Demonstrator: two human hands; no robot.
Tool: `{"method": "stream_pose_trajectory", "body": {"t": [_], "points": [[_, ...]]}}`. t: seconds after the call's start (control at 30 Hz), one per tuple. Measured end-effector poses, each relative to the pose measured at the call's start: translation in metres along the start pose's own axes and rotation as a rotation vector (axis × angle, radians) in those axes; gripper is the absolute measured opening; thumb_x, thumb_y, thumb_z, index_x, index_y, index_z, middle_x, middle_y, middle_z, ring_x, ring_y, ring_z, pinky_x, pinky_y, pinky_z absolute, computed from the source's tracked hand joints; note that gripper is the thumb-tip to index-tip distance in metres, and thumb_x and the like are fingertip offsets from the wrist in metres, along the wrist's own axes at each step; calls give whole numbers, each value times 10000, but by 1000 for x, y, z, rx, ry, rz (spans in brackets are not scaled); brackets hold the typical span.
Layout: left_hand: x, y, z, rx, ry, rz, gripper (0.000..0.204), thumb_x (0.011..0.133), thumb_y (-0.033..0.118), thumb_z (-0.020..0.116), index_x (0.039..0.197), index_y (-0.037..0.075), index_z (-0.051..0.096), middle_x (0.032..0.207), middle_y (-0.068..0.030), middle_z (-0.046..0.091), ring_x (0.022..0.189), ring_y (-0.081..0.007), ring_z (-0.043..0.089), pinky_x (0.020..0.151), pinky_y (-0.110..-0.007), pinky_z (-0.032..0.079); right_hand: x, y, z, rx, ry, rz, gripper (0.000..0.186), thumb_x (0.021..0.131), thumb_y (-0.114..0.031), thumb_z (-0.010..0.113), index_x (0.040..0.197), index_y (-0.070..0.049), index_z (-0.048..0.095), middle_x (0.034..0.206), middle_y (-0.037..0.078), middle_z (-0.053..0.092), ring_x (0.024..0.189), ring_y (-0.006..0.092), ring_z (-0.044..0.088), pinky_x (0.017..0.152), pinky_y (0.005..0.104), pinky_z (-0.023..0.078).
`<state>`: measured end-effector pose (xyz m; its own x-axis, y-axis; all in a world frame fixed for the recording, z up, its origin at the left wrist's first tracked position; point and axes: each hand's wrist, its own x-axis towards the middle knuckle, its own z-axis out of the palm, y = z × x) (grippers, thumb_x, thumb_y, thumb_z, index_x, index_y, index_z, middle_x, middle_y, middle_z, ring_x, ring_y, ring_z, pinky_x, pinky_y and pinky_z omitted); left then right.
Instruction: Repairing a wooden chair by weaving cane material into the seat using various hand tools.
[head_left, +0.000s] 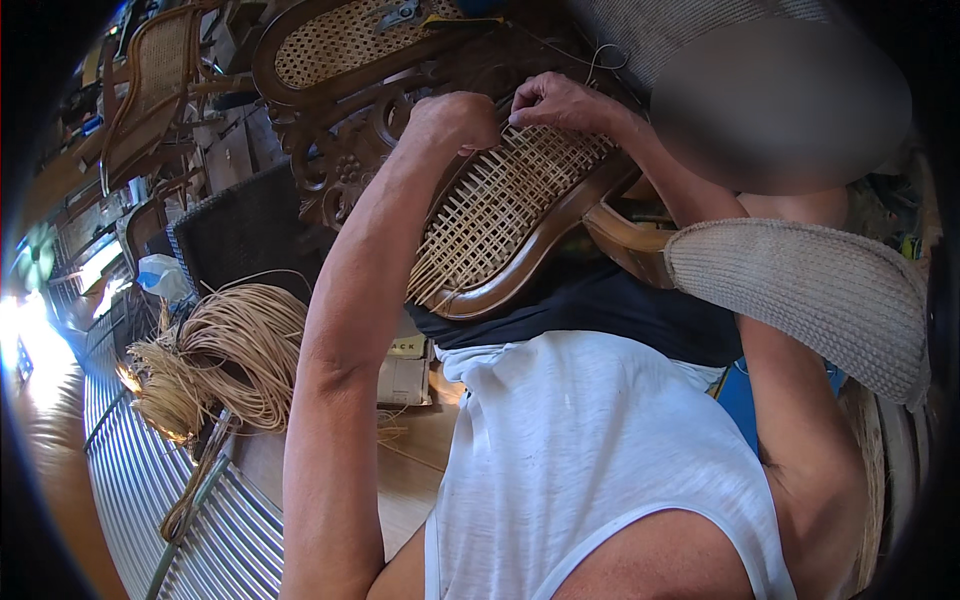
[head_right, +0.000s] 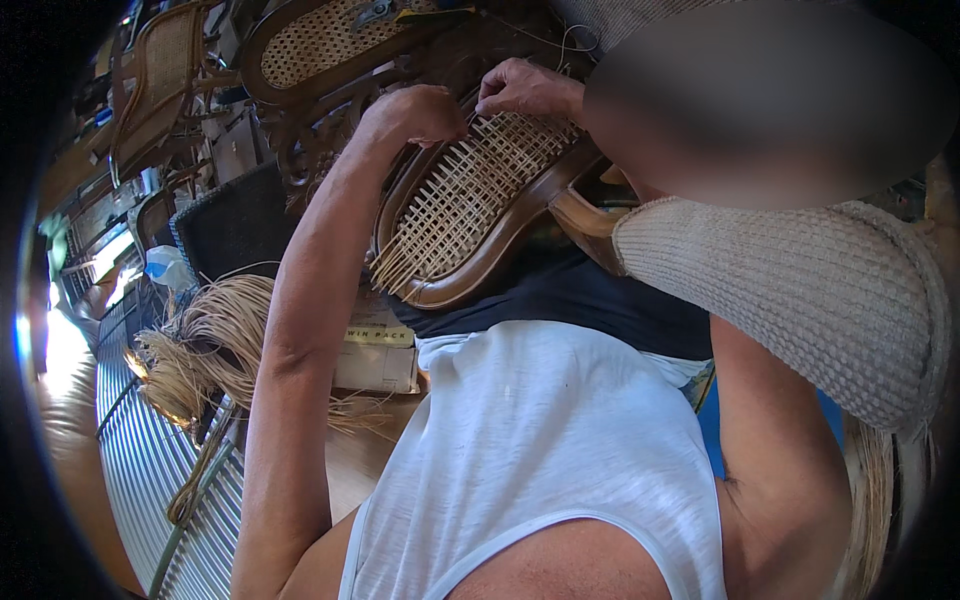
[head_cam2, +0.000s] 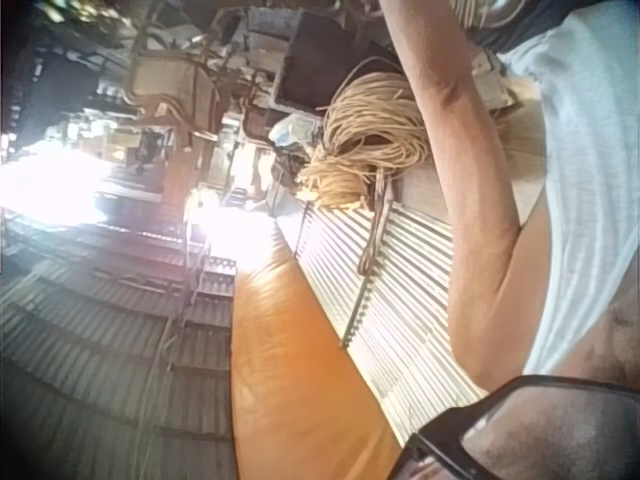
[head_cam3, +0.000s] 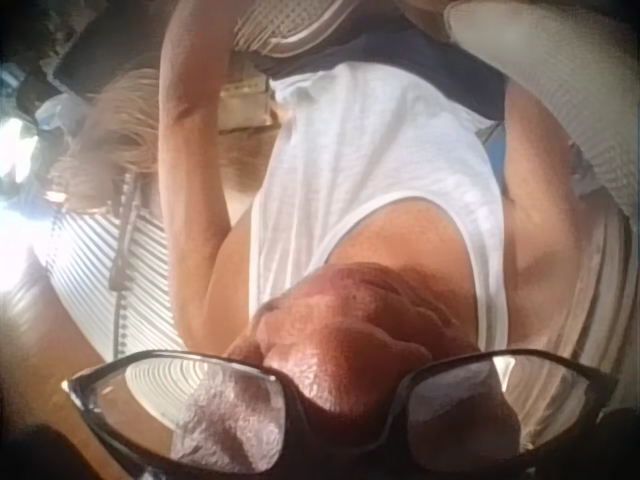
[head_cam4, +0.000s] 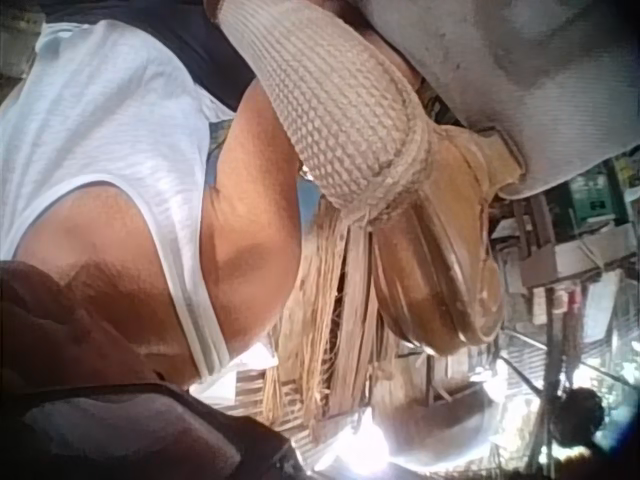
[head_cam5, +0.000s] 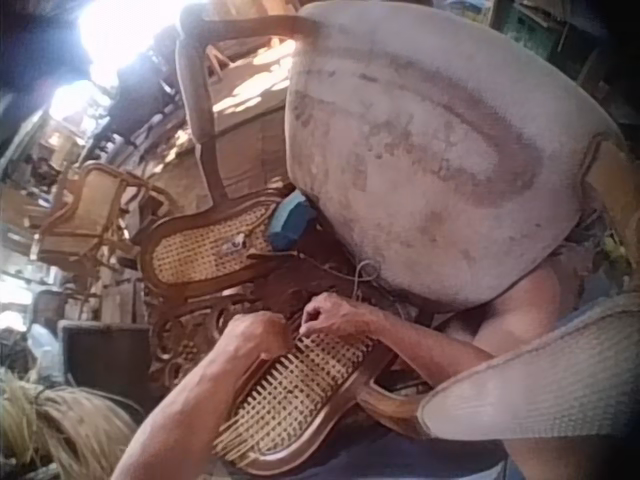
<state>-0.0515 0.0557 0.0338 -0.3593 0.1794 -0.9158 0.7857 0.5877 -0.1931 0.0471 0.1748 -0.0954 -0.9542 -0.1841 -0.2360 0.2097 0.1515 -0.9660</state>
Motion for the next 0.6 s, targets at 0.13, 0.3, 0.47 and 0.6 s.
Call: {"method": "stream_pose_trajectory", "body": {"t": [0.13,0.3,0.47,0.6], "points": [[-2,-2,-2,-18,8,-32,355,866,415,634,852,80,748,847,-101,733,847,-270,707,755,-415,547,1,-2,-2,35,-23,2,340,838,-305,760,972,7,731,919,74,673,876,151,628,809,313,516],[-8,11,-9,25,20,-58,232,839,275,643,983,138,762,1013,-80,749,987,-257,714,833,-398,547,3,-1,0,41,-28,9,336,832,-302,763,956,7,727,900,65,661,867,141,616,809,311,508],[-18,24,-16,149,34,-31,360,829,191,653,1170,212,766,1220,-76,731,1159,-251,689,926,-382,534,3,0,-1,12,-28,28,336,820,-312,767,940,-1,724,882,57,646,850,143,606,806,312,502],[-4,10,15,-10,209,8,325,748,133,625,1033,71,767,1003,-142,762,994,-306,732,803,-421,571,4,4,0,-22,-24,5,338,816,-317,764,933,-1,731,913,73,652,860,165,621,816,324,508]]}}
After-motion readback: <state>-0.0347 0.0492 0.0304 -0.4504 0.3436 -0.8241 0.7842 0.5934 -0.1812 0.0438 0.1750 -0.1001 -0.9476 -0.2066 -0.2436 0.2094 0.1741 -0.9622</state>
